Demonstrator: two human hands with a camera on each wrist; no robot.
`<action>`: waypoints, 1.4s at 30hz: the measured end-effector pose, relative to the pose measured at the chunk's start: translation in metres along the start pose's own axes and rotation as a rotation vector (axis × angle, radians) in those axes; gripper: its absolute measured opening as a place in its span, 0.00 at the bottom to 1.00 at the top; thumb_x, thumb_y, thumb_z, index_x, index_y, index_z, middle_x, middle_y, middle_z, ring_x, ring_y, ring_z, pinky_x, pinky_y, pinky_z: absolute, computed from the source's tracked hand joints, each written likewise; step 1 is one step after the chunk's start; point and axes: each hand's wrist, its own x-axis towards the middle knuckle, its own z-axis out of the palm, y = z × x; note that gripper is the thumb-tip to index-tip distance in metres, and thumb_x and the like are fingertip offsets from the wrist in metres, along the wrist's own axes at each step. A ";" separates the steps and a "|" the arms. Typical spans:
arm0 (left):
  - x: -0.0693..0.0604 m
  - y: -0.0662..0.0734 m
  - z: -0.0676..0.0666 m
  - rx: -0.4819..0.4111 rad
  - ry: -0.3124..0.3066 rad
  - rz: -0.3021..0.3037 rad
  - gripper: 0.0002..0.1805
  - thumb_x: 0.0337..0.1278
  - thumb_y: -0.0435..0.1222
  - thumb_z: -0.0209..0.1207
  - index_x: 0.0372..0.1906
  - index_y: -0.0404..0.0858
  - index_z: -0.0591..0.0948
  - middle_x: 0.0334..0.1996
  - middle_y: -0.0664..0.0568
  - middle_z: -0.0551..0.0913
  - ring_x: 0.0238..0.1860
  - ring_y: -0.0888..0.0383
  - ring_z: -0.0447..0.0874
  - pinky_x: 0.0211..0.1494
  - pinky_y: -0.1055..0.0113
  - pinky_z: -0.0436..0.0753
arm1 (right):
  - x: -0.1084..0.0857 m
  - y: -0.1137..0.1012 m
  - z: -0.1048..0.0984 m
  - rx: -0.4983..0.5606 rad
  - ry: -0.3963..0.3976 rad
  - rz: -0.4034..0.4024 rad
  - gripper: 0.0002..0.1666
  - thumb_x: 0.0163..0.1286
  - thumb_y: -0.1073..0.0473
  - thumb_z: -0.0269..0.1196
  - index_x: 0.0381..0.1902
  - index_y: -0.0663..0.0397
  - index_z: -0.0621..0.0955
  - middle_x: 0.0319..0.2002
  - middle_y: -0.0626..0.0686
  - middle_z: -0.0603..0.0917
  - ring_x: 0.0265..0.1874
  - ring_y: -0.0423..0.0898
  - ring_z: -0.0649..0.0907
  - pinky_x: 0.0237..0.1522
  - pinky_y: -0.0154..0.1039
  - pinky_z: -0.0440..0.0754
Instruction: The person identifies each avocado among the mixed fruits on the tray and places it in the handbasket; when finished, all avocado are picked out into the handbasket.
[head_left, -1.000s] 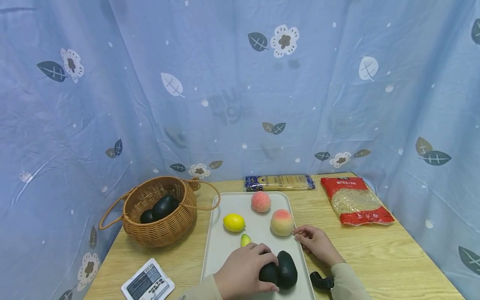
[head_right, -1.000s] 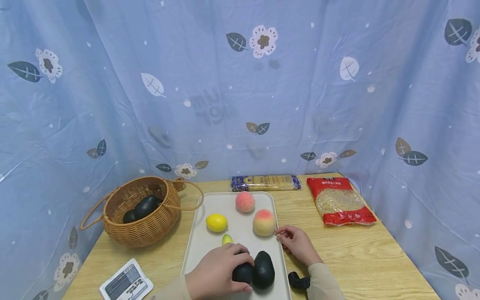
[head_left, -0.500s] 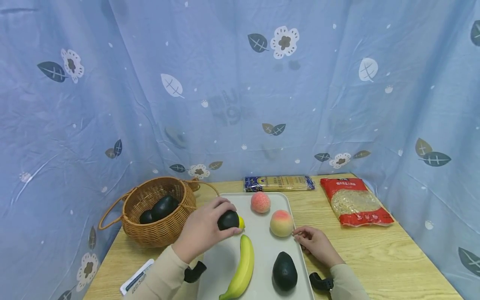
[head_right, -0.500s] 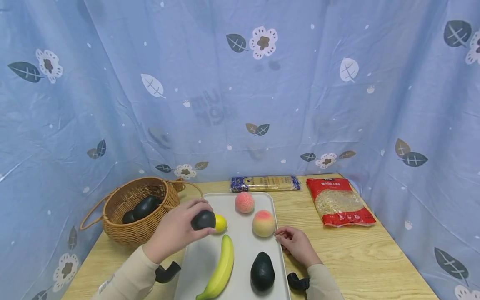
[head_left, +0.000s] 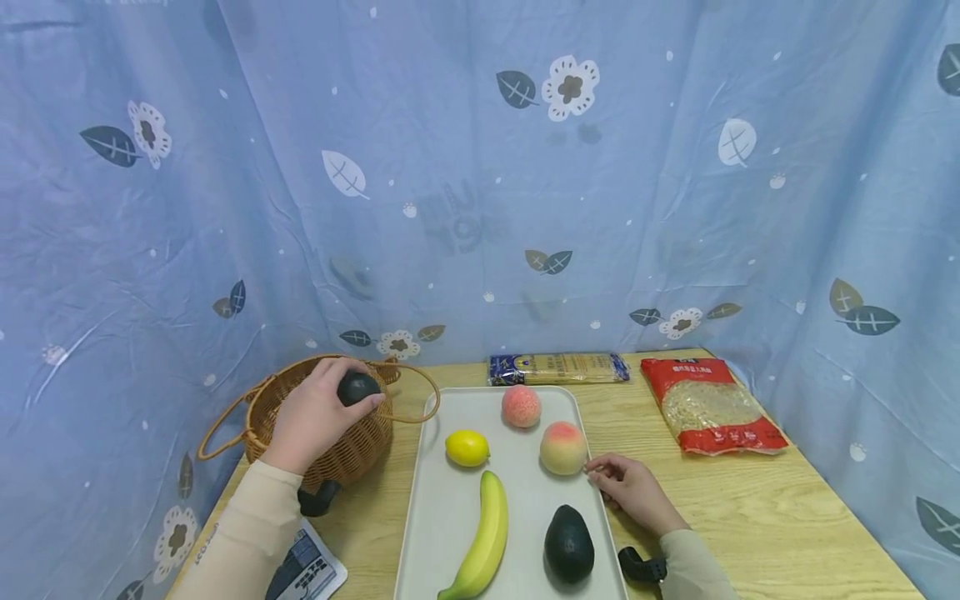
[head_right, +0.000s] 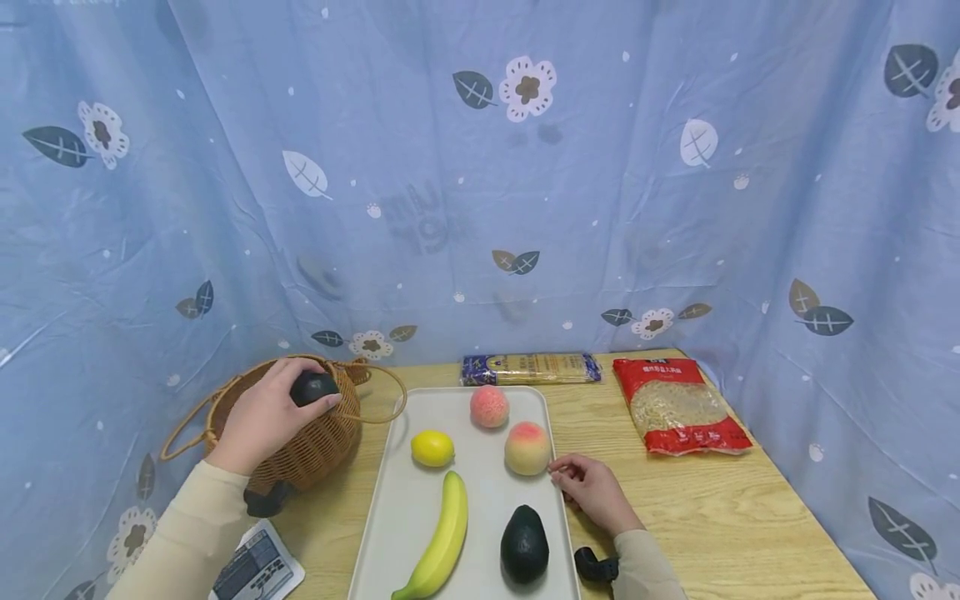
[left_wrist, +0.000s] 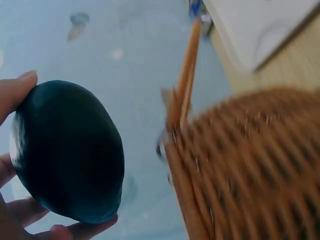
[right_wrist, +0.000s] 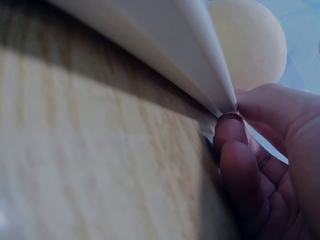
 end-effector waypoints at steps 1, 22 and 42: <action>0.002 -0.005 -0.003 0.000 -0.004 -0.017 0.31 0.63 0.54 0.71 0.63 0.41 0.80 0.61 0.38 0.78 0.45 0.39 0.86 0.41 0.43 0.83 | 0.000 0.000 0.000 0.000 0.002 0.001 0.08 0.75 0.67 0.65 0.49 0.62 0.85 0.28 0.51 0.79 0.22 0.43 0.77 0.23 0.35 0.77; 0.043 -0.070 -0.007 0.103 -0.402 -0.113 0.37 0.63 0.56 0.70 0.65 0.33 0.76 0.57 0.32 0.79 0.52 0.34 0.82 0.50 0.37 0.80 | 0.001 0.002 0.001 0.004 0.003 -0.005 0.07 0.75 0.67 0.66 0.48 0.62 0.85 0.28 0.50 0.78 0.22 0.43 0.76 0.23 0.35 0.77; 0.035 -0.056 -0.007 0.086 -0.597 -0.154 0.51 0.72 0.63 0.57 0.82 0.32 0.57 0.75 0.18 0.52 0.67 0.17 0.64 0.60 0.27 0.71 | 0.002 0.004 -0.002 0.011 -0.016 -0.010 0.07 0.76 0.67 0.65 0.49 0.62 0.85 0.28 0.50 0.78 0.22 0.43 0.76 0.23 0.35 0.77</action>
